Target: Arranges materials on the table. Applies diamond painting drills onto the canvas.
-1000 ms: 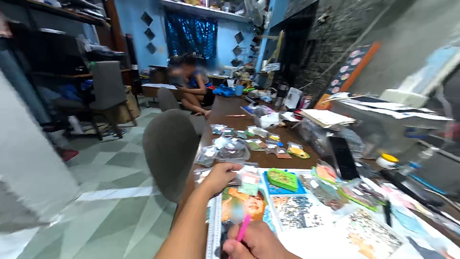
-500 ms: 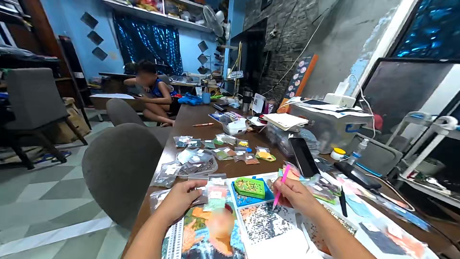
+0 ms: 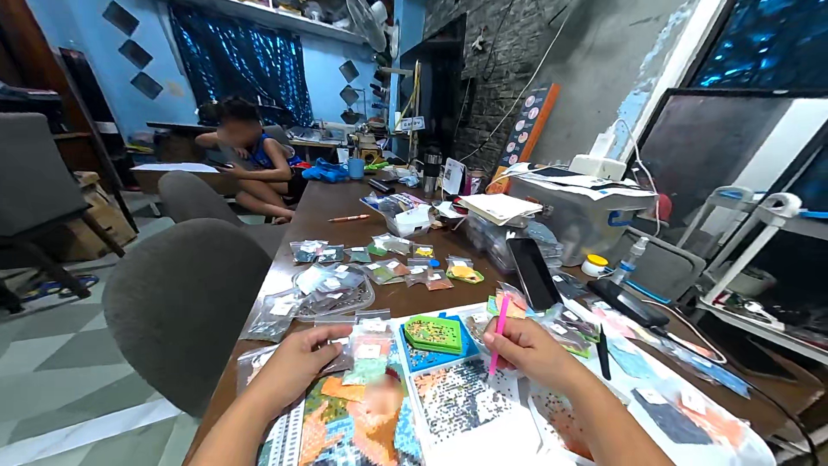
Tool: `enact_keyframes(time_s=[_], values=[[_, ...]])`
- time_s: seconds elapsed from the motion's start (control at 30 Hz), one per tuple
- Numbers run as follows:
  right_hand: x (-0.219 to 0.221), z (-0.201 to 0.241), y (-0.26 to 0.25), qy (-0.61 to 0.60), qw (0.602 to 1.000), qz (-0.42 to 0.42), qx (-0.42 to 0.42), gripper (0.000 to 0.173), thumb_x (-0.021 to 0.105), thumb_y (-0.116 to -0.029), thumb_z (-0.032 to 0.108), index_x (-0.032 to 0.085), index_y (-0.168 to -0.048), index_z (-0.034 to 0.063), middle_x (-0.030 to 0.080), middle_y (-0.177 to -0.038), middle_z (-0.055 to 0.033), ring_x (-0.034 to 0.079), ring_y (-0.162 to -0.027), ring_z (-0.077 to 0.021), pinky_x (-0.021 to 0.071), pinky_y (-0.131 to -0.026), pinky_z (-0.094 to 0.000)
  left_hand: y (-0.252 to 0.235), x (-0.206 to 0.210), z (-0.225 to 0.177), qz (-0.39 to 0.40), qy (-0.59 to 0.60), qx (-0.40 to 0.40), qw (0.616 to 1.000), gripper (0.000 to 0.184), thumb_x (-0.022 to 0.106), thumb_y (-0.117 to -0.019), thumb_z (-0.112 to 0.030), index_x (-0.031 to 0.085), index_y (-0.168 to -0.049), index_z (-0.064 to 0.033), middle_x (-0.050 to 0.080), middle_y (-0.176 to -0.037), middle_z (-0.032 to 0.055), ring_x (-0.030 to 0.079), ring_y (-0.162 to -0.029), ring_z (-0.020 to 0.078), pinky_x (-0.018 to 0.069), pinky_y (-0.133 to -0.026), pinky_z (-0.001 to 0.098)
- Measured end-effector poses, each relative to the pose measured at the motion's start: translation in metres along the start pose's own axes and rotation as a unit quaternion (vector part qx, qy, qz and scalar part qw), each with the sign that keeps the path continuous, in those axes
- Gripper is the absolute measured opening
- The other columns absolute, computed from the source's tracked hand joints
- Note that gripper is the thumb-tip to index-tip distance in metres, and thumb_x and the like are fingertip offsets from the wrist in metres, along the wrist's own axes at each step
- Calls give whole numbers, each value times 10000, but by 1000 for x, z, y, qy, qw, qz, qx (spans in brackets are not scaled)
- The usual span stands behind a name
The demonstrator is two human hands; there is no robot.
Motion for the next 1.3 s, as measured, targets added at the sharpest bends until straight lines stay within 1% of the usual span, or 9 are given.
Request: enact_keyframes(time_s=[0.07,0.17,0.4,0.5,0.63,0.77,0.83,1.1,1.3], values=[[-2,0,1,3,1000,9,11,254,503,-1060,281,651,-949,106,610,-722,92,575,-628,25,484,-610,-166,0,0,0,-3,4,-2,1000,239,579,-1009,-19,693,-1216,-57,701,-1116,67,648,-894,110,525,-797,299],[-6,4,3,-4,1000,11,13,249,497,-1056,241,654,-931,94,612,-722,89,576,-626,26,488,-611,-165,1,0,0,-7,4,-9,1000,239,584,-1010,-23,693,-1219,-61,704,-1102,57,633,-845,91,511,-750,277],[-10,3,5,-10,999,13,27,246,510,-1043,219,655,-873,116,603,-699,101,561,-614,35,469,-598,-157,-1,-1,3,-11,1,-9,1000,237,587,-1008,-30,700,-1212,-74,710,-1071,43,625,-792,81,503,-697,261],[-10,3,5,-7,999,14,31,243,517,-1039,215,663,-874,112,609,-697,98,563,-612,36,471,-598,-157,-1,-1,3,-10,2,-9,1000,242,583,-1011,-26,699,-1218,-76,712,-1095,45,638,-825,90,512,-722,272],[-11,2,4,-1,999,8,31,245,518,-1042,222,664,-880,110,609,-691,99,558,-606,39,463,-590,-150,-1,0,3,-15,5,-10,1000,241,581,-1009,-21,700,-1213,-72,712,-1084,47,639,-822,91,514,-727,273],[-10,1,4,1,1000,2,26,239,528,-1031,218,669,-874,106,603,-679,99,555,-596,39,462,-584,-153,-1,-1,4,-12,-4,-4,1000,236,585,-1009,-30,696,-1214,-69,708,-1125,61,659,-902,117,532,-791,312],[-10,-1,3,2,1000,7,27,239,529,-1029,225,665,-868,113,599,-678,102,556,-599,39,465,-589,-157,-1,-1,4,-12,-3,-6,1000,236,585,-1012,-32,696,-1216,-71,708,-1132,63,661,-907,118,532,-796,313],[-10,0,4,7,999,14,32,238,528,-1021,228,660,-853,123,592,-677,107,552,-598,41,463,-590,-158,-2,-1,4,-13,-1,-9,1000,238,588,-1009,-30,701,-1214,-74,714,-1082,51,648,-838,98,522,-736,281],[-10,0,4,19,999,16,42,244,527,-1025,233,657,-852,120,577,-669,103,543,-595,34,456,-589,-164,-1,-1,3,-15,5,-9,1000,236,584,-1009,-19,701,-1208,-66,716,-1081,52,647,-834,94,518,-733,273]])
Point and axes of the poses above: each hand's wrist, its own y-axis away from the middle knuckle, its own x-axis out of the palm, z = x × y, the point moved 2 cm from there along -y, towards the middle knuckle
